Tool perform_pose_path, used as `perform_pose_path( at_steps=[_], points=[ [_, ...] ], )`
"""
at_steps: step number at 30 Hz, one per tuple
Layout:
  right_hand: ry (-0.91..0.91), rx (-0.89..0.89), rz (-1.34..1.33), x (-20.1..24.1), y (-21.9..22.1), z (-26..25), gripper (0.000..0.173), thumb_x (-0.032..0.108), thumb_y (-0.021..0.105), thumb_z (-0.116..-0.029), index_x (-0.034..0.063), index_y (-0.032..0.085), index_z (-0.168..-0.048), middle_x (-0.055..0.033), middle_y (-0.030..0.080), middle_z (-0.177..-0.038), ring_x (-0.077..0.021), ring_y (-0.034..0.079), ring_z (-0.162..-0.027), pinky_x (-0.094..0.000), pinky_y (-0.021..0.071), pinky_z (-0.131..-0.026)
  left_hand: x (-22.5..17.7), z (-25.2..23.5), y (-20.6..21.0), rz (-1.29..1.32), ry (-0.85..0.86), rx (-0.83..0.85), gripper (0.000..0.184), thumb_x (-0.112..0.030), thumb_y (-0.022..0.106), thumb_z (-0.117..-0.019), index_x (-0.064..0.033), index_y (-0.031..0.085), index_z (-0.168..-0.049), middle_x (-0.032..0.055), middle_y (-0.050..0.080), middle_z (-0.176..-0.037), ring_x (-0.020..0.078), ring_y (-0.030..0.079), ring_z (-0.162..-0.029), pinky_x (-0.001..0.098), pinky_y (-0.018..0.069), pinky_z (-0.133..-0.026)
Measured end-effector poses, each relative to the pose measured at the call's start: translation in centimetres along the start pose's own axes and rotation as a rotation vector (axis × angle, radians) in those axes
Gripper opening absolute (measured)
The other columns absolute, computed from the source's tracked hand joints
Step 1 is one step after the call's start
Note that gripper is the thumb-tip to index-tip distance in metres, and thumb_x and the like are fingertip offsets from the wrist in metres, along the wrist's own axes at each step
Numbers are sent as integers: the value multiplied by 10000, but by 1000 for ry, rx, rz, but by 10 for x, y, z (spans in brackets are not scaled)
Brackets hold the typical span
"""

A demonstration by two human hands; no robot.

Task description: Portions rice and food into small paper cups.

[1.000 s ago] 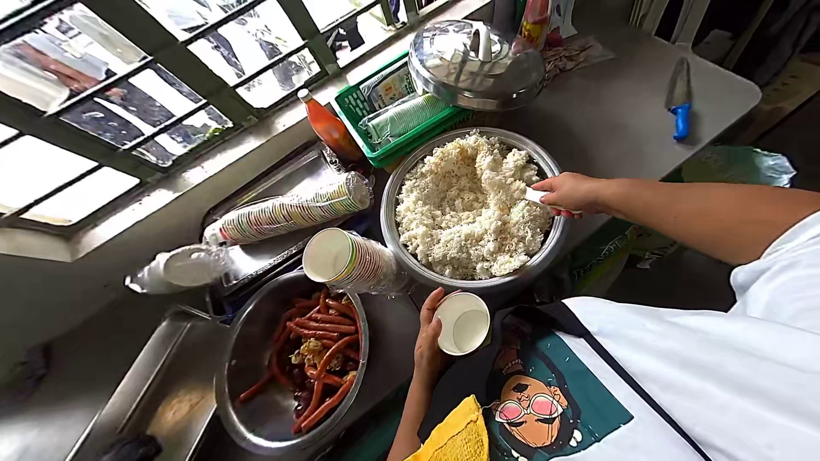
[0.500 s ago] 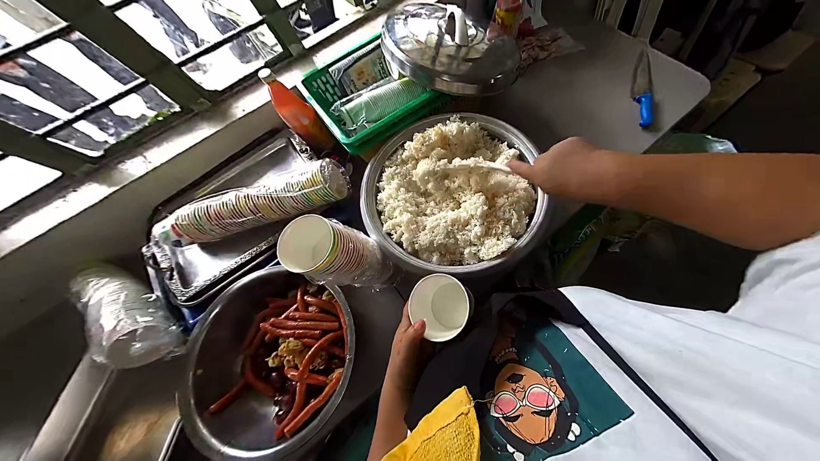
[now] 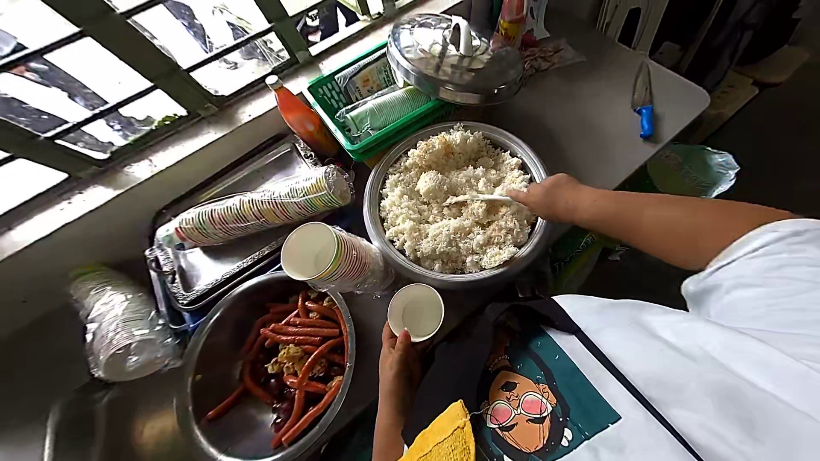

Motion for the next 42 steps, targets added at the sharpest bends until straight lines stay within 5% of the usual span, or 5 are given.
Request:
perform_pose_path(
  at_steps=[5,13,19,34,42],
  points=[
    [3,-199,-35,-34,-41,6,405,84,538,-1027,232,642,-1389,-241,711,-1095,-482,668,-1058,-688,505,-838,-10,2,8,-56,75,-52,1090,-521,817,-798,-19,166,-1514,108,638,-1268,212,720,-1042,381,633,-870],
    [72,-206,-476,-77,-11,-45,377,242,498,-1083,124,615,-1422,-271,684,-1237,-493,629,-1187,-726,431,-1012,-1,7,7,-33,113,-189,1073,-561,816,-786,-11,199,-1470,128,619,-1237,233,712,-1039,418,637,-851],
    [21,62,-733,-60,3,-72,364,320,509,-1092,105,651,-1348,-154,641,-799,-237,570,-597,-433,516,-608,-8,16,23,-18,202,-234,880,-458,796,-856,-23,282,-1423,77,659,-1182,201,723,-1017,394,638,-854],
    [-23,59,-1190,-79,30,-74,361,289,508,-1093,122,615,-1393,-76,576,-691,-119,484,-487,-276,445,-481,-51,-43,98,-400,265,-315,697,-325,647,-920,4,334,-1448,75,614,-1132,128,684,-936,308,606,-799],
    [-79,-78,-1299,-79,16,-43,376,278,519,-1089,129,584,-1428,-71,598,-745,-109,520,-545,-282,477,-536,-60,-142,161,-479,49,-319,553,-406,521,-1066,-82,355,-1481,229,610,-1204,303,662,-957,446,571,-784]
  ],
)
Point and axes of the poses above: each hand's wrist, its own z-axis away from the middle knuckle, its own y-axis out of the palm, x = y × z, the point moved 5 cm from there along -z, towards the middle knuckle
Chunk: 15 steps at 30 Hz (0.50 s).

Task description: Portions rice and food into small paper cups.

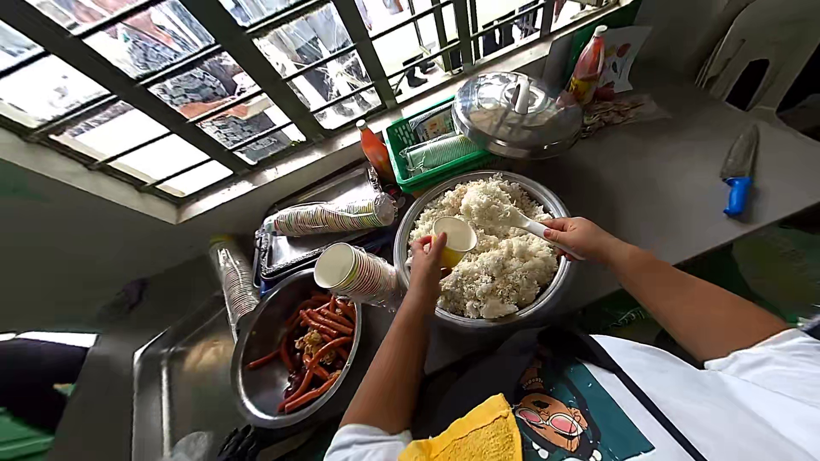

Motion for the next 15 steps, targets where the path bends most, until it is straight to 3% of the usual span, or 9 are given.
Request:
perform_pose_path(
  at_steps=[4,9,13,15],
  points=[
    [-195,-160,78,6,10,13,414,243,501,-1094,94,537,-1478,-138,658,-843,-198,591,-653,-406,533,-667,4,-12,52,162,-125,52,572,-464,478,-1071,-117,333,-1503,240,563,-1319,348,641,-1053,479,567,-815],
    [-283,-302,130,-6,4,18,427,242,511,-1088,85,536,-1485,-231,716,-1074,-342,706,-858,-557,559,-840,6,-13,76,189,-143,75,567,-470,498,-1061,-113,354,-1477,230,549,-1351,358,632,-1093,500,565,-829],
    [-379,-365,264,-10,1,21,425,223,530,-1077,82,550,-1478,-242,722,-1145,-412,714,-1002,-626,532,-915,3,-14,85,147,-164,66,583,-479,515,-1053,-110,363,-1478,234,556,-1339,360,635,-1080,504,566,-820],
    [-462,-411,422,-12,8,23,437,174,534,-1064,73,538,-1489,-265,718,-1155,-464,708,-1040,-653,536,-900,4,-19,87,150,-186,65,609,-481,512,-1051,-121,326,-1506,238,546,-1364,370,625,-1115,522,557,-848]
  ],
)
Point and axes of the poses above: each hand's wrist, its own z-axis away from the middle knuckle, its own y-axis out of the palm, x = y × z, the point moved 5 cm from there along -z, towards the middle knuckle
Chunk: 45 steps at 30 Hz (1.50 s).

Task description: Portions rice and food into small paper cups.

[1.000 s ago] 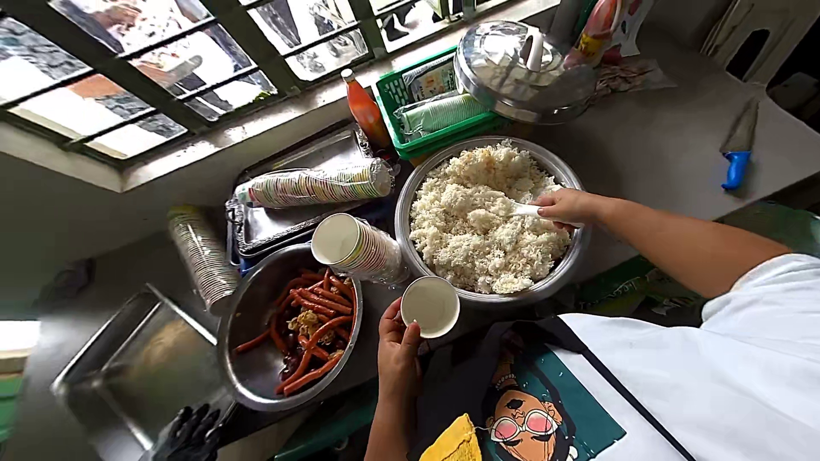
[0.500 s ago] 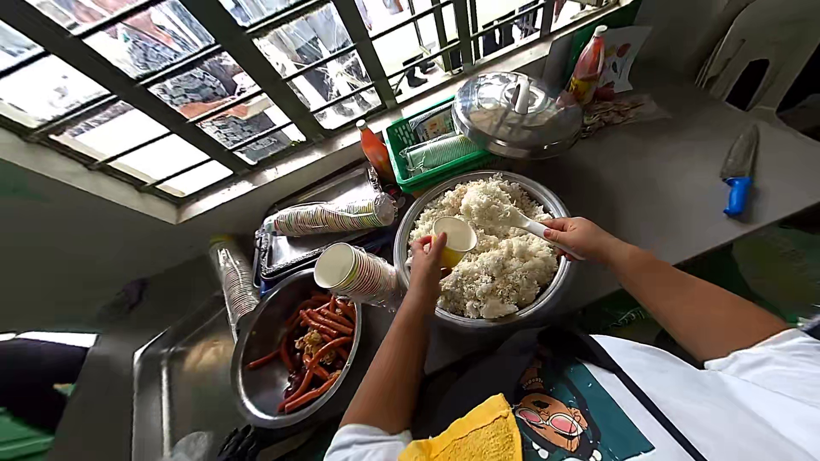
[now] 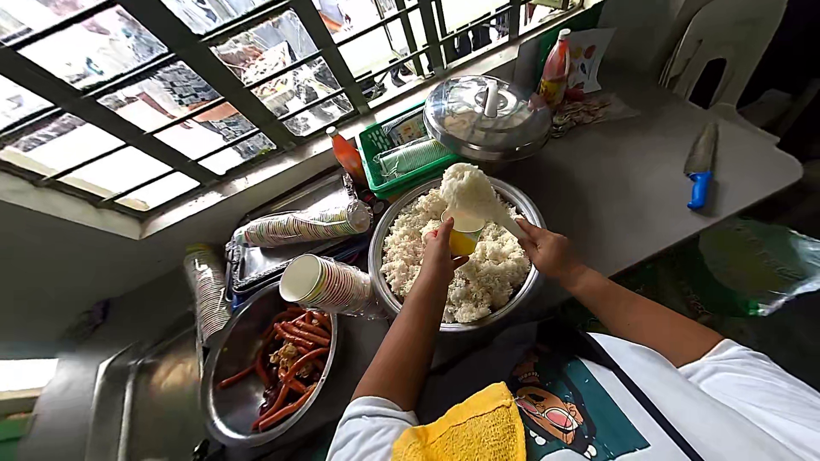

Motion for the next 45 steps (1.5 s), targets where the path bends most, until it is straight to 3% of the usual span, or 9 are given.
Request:
perform_pose_path(
  at_steps=[4,11,20,23,28,35,37,40,45],
  points=[
    [-180,-75,188,6,16,10,442,57,520,-1029,42,557,-1469,-261,730,-1111,-461,724,-991,-590,575,-852,-6,-12,-4,16,-30,-23,599,-481,487,-1049,-150,337,-1526,207,556,-1373,361,606,-1160,547,535,-879],
    [-224,32,275,-7,14,29,599,-74,540,-937,183,580,-1476,-261,692,-1222,-492,677,-1043,-628,543,-829,-30,-19,-32,-45,93,-107,568,-462,481,-1047,-102,386,-1476,214,580,-1311,348,622,-1090,528,548,-823],
    [-215,44,308,0,-15,18,555,-52,545,-965,228,617,-1438,-258,682,-1201,-504,651,-1071,-662,521,-842,-7,-19,-47,-259,419,-181,650,-232,715,-944,-44,374,-1465,250,550,-1300,320,618,-1078,476,556,-860],
    [-242,74,317,-1,-18,9,536,-53,527,-969,204,627,-1429,-258,703,-1150,-501,674,-1016,-643,538,-807,-9,-15,-58,-126,417,-210,629,-227,666,-981,-44,330,-1480,229,559,-1280,294,633,-1051,459,570,-837],
    [149,444,437,-14,-43,-28,477,172,441,-1094,240,453,-1566,-253,677,-1249,-481,657,-1135,-672,508,-919,0,1,-79,169,238,-220,512,-295,534,-1063,-105,317,-1485,178,534,-1244,272,630,-992,443,570,-804],
    [109,551,379,3,9,-69,432,189,503,-1055,192,566,-1483,-201,689,-1281,-421,639,-1216,-665,475,-998,9,11,-86,223,235,-259,485,-292,544,-1065,-117,335,-1466,173,521,-1270,274,620,-1028,434,562,-817],
    [109,564,235,-9,8,-67,402,186,553,-1045,132,604,-1440,-202,703,-1238,-389,678,-1134,-624,503,-986,6,14,-90,201,264,-270,487,-274,549,-1064,-114,333,-1470,171,525,-1269,265,622,-1025,430,562,-822],
    [252,600,-35,-28,12,-54,385,188,587,-1047,84,607,-1418,-200,700,-952,-271,651,-667,-469,573,-669,5,13,-91,138,302,-278,496,-275,540,-1069,-107,325,-1484,163,528,-1275,259,619,-1047,434,555,-849],
    [400,506,-308,-22,38,-44,401,209,568,-1058,129,587,-1451,-155,667,-830,-206,582,-566,-384,536,-577,9,2,-88,-19,341,-317,597,-302,617,-1033,-80,330,-1506,219,522,-1371,317,599,-1150,510,532,-924]
  ],
)
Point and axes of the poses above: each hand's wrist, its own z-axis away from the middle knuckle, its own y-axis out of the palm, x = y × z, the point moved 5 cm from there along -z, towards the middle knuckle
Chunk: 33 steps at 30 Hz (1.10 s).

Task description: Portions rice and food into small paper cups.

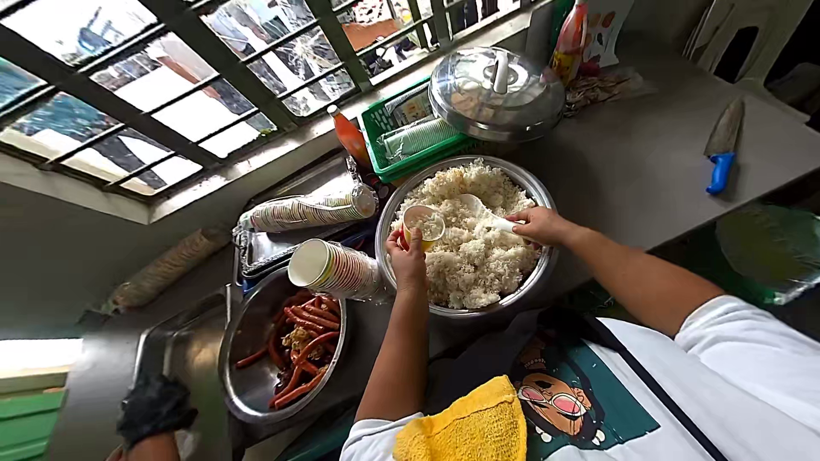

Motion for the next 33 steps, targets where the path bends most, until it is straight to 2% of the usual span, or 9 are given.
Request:
perform_pose_path(
  at_steps=[5,8,10,13,14,18,25,29,33],
  points=[
    [59,-27,-284,2,-13,33,386,157,543,-1072,117,556,-1455,-105,634,-854,-113,529,-537,-263,481,-515,2,-4,-2,-68,37,-16,611,-292,680,-996,-96,375,-1488,222,504,-1397,339,562,-1198,534,515,-931],
    [-26,-86,-273,10,-23,51,382,119,532,-1071,97,551,-1452,-104,632,-840,-113,539,-544,-263,490,-519,2,0,9,-61,11,38,606,-289,652,-1012,-73,358,-1496,220,539,-1369,326,586,-1175,522,522,-927],
    [-150,-169,-46,19,-23,58,392,141,557,-1061,90,561,-1450,-130,666,-853,-170,593,-605,-355,537,-596,-1,6,18,-3,-45,75,580,-298,610,-1035,-69,349,-1499,212,575,-1311,296,618,-1109,484,540,-895],
    [-354,-382,364,28,-9,71,410,207,551,-1057,17,577,-1419,-243,722,-1124,-414,721,-977,-633,553,-870,-2,11,36,61,-150,150,560,-357,566,-1052,-98,340,-1495,208,565,-1288,290,620,-1056,464,545,-860],
    [-433,-457,479,29,-1,74,400,199,536,-1060,-15,584,-1395,-264,715,-1145,-452,718,-1006,-651,555,-861,-1,11,41,71,-180,172,567,-379,561,-1052,-108,340,-1499,209,563,-1296,297,625,-1059,466,551,-852],
    [-642,-582,679,14,24,77,375,100,537,-1029,6,619,-1382,-271,709,-1020,-457,721,-907,-576,596,-754,-2,10,54,155,-277,175,554,-409,555,-1050,-112,380,-1484,208,552,-1332,320,611,-1110,488,543,-873],
    [-690,-523,755,-16,33,90,457,21,549,-979,143,640,-1410,-278,676,-996,-480,688,-884,-572,579,-700,1,-5,48,284,-379,95,537,-425,504,-1063,-144,366,-1499,189,577,-1322,314,627,-1098,484,547,-863],
    [-685,-504,752,-36,7,109,411,79,529,-1012,167,657,-1392,-282,678,-1029,-489,681,-925,-605,568,-754,0,-9,32,404,-357,54,544,-412,459,-1080,-155,326,-1541,197,527,-1387,305,618,-1102,453,547,-866],
    [-642,-538,588,-33,-6,117,387,124,520,-1029,89,649,-1392,-290,668,-1036,-470,676,-950,-605,560,-821,-7,-4,20,470,-217,112,478,-306,435,-1093,-119,319,-1518,176,563,-1252,265,640,-982,420,561,-825]
  ],
)
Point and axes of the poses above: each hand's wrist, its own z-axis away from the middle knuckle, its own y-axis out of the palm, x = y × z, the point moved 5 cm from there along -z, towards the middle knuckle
